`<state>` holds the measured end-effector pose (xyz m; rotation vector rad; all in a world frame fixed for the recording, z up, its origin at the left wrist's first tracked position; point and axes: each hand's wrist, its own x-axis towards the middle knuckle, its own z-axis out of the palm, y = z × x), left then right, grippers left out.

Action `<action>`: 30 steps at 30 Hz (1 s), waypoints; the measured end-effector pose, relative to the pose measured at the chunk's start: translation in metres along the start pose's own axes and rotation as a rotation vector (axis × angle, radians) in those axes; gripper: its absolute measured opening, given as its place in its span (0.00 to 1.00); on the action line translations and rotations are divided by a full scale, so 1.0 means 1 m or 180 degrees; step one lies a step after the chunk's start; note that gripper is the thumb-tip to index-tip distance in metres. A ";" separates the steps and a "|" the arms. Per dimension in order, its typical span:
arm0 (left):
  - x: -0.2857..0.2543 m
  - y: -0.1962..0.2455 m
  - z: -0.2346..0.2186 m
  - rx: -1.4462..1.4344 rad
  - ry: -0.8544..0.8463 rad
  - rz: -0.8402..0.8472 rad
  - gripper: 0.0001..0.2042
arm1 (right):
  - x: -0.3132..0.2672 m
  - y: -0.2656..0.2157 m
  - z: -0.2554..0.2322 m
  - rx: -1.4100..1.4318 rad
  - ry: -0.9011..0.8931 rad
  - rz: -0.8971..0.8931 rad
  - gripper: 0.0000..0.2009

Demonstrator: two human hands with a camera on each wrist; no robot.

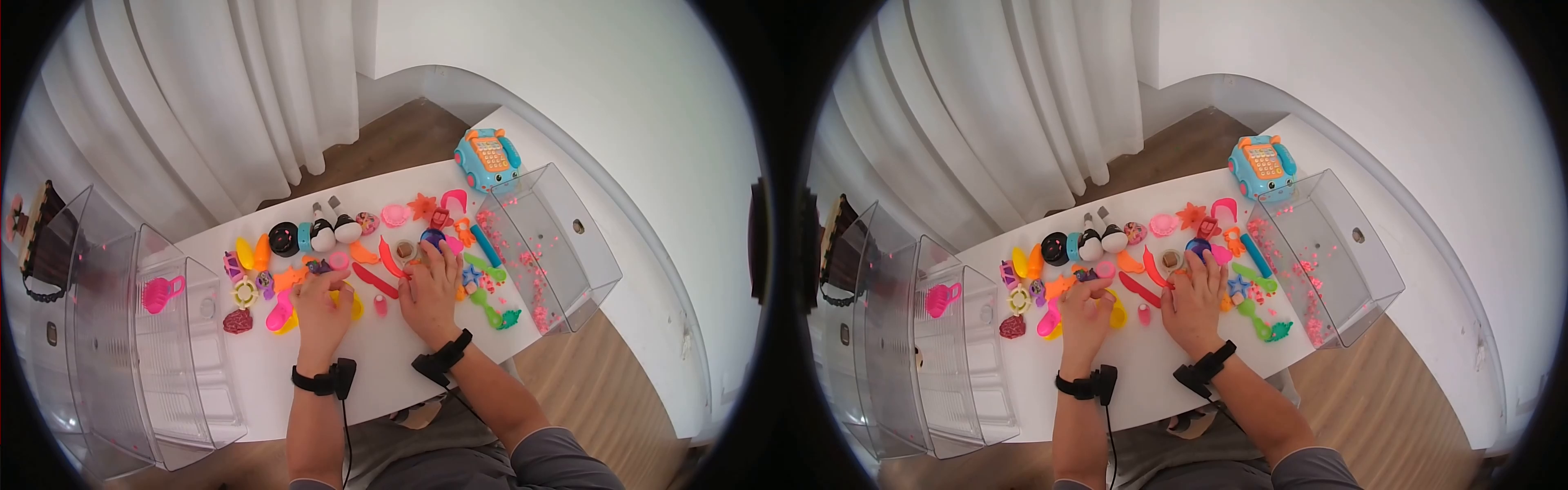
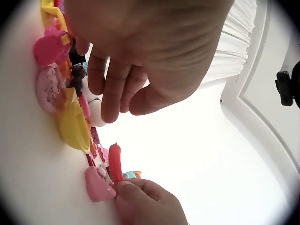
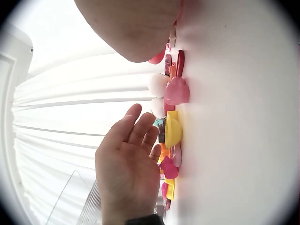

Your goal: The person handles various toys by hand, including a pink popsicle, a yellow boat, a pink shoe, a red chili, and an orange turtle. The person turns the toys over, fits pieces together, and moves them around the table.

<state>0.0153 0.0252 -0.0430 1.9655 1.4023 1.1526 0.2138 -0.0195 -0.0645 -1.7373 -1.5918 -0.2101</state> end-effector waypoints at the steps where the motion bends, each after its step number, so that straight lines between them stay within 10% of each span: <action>1: 0.001 0.000 -0.001 0.0002 0.0001 -0.0002 0.12 | 0.000 0.000 0.000 -0.0021 -0.0001 0.0005 0.09; 3: 0.003 -0.002 -0.005 -0.1441 0.0054 -0.0775 0.09 | 0.000 0.000 0.000 -0.0056 -0.0015 0.0042 0.10; 9: 0.005 -0.015 -0.004 -0.2280 0.0691 -0.0945 0.06 | 0.001 -0.003 0.000 -0.0038 -0.0008 0.0134 0.11; 30: 0.004 -0.013 -0.004 -0.2671 0.0639 -0.0893 0.05 | -0.002 -0.002 0.000 0.0312 -0.0574 -0.0308 0.12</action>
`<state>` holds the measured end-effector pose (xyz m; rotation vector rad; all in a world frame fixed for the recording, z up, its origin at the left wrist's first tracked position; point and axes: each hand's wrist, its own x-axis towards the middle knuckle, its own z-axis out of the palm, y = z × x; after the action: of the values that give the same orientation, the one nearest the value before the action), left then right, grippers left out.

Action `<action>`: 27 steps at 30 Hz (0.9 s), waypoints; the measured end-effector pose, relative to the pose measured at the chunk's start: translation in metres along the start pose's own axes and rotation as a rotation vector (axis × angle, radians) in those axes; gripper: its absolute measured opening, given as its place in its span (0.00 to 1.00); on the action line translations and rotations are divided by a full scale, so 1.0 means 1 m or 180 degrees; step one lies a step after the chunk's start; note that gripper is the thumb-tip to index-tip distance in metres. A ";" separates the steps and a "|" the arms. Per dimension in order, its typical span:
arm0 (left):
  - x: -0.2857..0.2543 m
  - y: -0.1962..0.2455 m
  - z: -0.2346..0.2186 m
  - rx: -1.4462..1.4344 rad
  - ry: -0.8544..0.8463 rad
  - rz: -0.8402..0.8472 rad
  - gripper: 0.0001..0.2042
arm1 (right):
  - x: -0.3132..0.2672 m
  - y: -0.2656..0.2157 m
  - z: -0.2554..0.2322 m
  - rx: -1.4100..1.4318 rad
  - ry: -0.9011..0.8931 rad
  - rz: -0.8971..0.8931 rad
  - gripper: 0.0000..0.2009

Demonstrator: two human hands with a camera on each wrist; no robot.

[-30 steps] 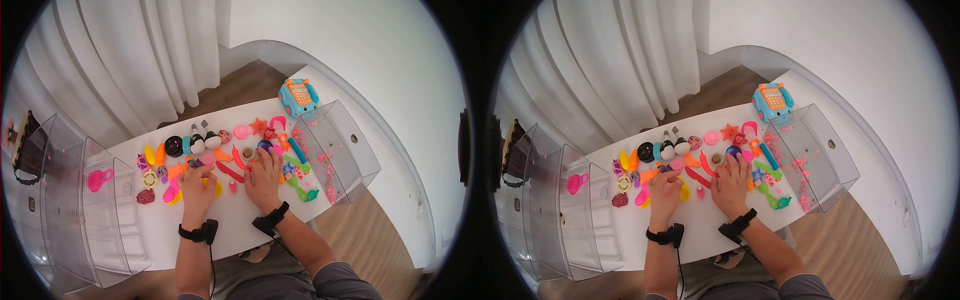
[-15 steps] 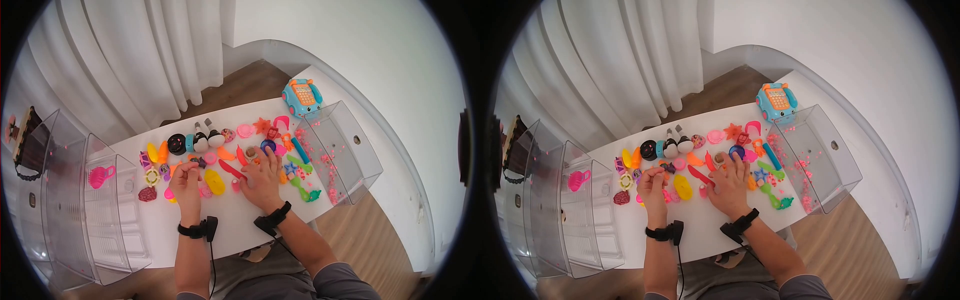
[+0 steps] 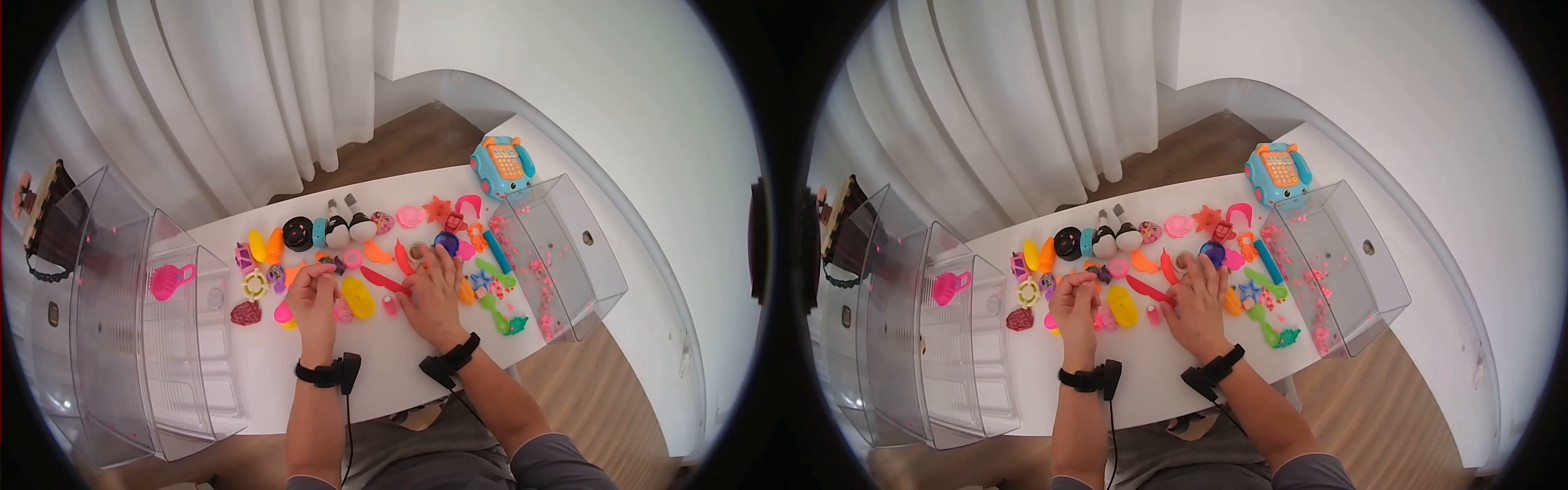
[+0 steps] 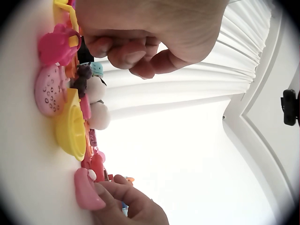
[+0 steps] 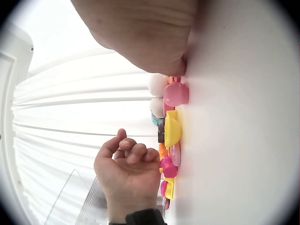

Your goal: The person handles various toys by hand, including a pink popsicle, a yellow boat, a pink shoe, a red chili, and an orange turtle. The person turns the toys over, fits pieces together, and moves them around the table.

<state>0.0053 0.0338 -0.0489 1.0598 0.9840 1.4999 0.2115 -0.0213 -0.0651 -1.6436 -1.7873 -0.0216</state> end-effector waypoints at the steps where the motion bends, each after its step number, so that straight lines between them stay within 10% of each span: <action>1: 0.000 0.000 0.000 0.0000 0.0002 -0.0001 0.05 | 0.000 0.001 0.001 -0.0005 0.0011 0.0004 0.12; 27: 0.000 0.004 -0.002 -0.0082 -0.0085 -0.0252 0.05 | 0.003 0.001 -0.002 0.0144 0.0329 -0.0052 0.11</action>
<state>0.0026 0.0333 -0.0454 1.0090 0.9745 1.4269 0.2135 -0.0198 -0.0623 -1.5676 -1.7112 -0.0716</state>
